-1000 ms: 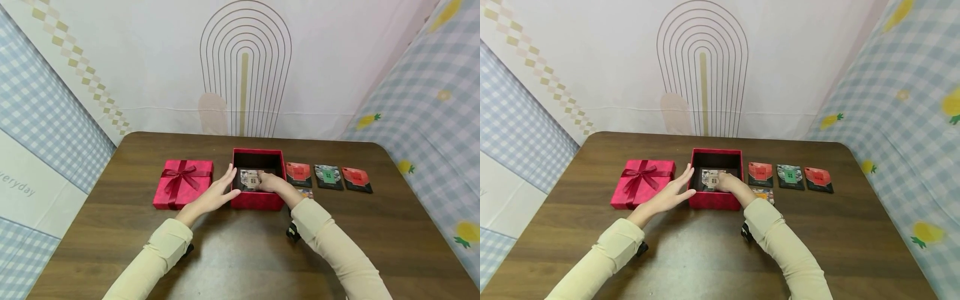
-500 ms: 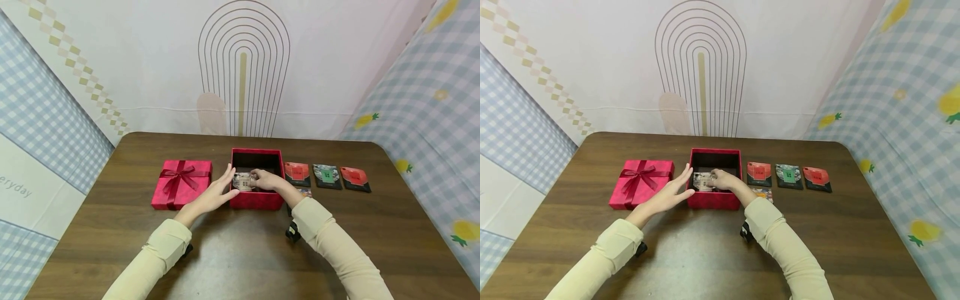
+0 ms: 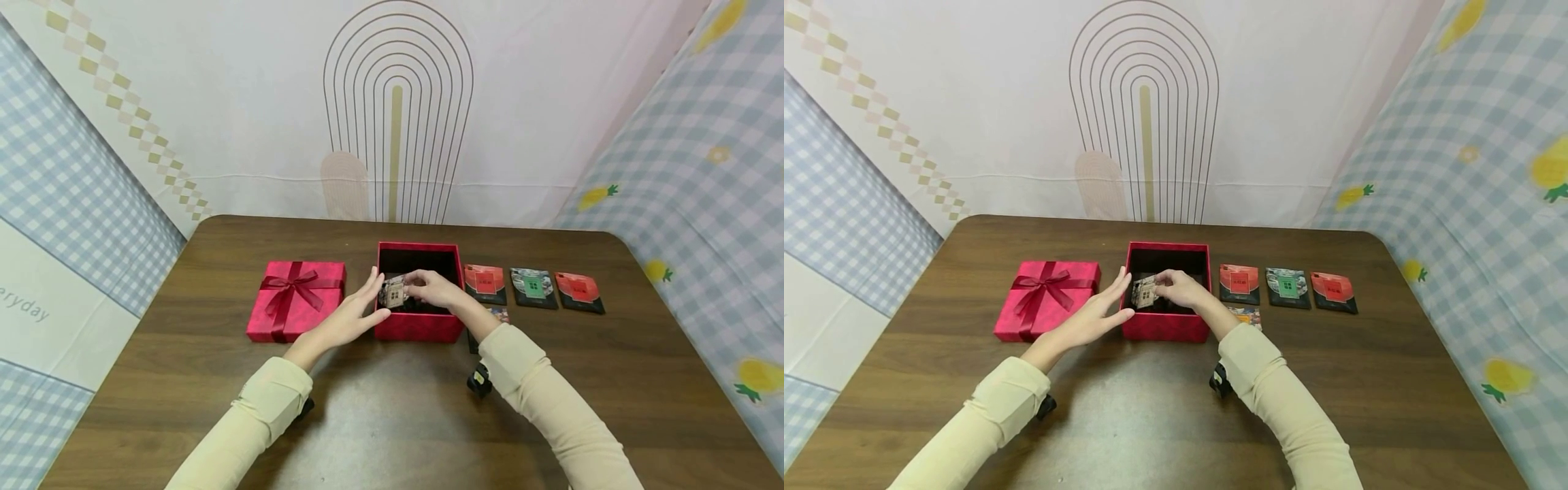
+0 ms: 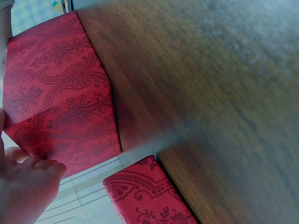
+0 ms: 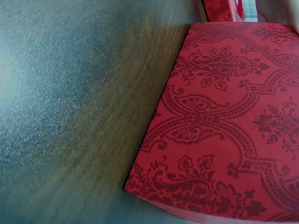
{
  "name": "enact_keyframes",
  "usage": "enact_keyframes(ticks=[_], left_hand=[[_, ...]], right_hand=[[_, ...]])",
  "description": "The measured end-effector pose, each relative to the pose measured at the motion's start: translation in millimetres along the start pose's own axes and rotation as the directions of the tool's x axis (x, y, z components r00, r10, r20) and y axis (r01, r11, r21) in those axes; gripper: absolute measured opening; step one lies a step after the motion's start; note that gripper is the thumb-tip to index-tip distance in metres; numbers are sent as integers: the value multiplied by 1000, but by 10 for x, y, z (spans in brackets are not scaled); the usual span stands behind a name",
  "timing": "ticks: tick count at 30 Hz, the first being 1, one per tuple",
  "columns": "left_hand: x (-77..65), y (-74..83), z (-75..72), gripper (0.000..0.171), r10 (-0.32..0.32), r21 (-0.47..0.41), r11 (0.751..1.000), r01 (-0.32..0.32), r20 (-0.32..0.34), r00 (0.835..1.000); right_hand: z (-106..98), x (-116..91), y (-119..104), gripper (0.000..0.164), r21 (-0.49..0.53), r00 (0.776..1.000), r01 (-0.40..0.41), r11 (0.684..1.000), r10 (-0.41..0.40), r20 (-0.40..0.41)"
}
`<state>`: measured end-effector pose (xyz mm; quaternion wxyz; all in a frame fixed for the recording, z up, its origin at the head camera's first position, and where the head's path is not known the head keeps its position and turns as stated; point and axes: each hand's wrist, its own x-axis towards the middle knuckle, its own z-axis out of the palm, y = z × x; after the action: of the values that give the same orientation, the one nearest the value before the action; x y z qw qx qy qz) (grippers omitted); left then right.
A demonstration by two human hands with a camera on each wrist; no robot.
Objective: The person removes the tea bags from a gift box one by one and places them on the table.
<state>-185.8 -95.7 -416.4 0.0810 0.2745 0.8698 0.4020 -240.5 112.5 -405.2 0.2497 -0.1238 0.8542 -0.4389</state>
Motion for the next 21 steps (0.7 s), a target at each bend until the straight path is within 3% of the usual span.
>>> enact_keyframes(ticks=[5,8,14,21], left_hand=[[-3,1,-2,69,-11,0,1000,11,9,1000],[-2,3,-1,69,-13,0,1000,13,12,1000],[5,0,-1,69,-16,-8,1000,16,23,1000],[2,9,-7,69,-19,-9,1000,19,28,999]], right_hand=[[4,0,5,42,-89,992,48,995,-38,120],[8,-2,9,42,-80,989,77,994,-66,129],[6,-10,34,38,-72,991,130,989,-130,3],[-27,-77,2,34,-21,978,171,985,-172,-116]])
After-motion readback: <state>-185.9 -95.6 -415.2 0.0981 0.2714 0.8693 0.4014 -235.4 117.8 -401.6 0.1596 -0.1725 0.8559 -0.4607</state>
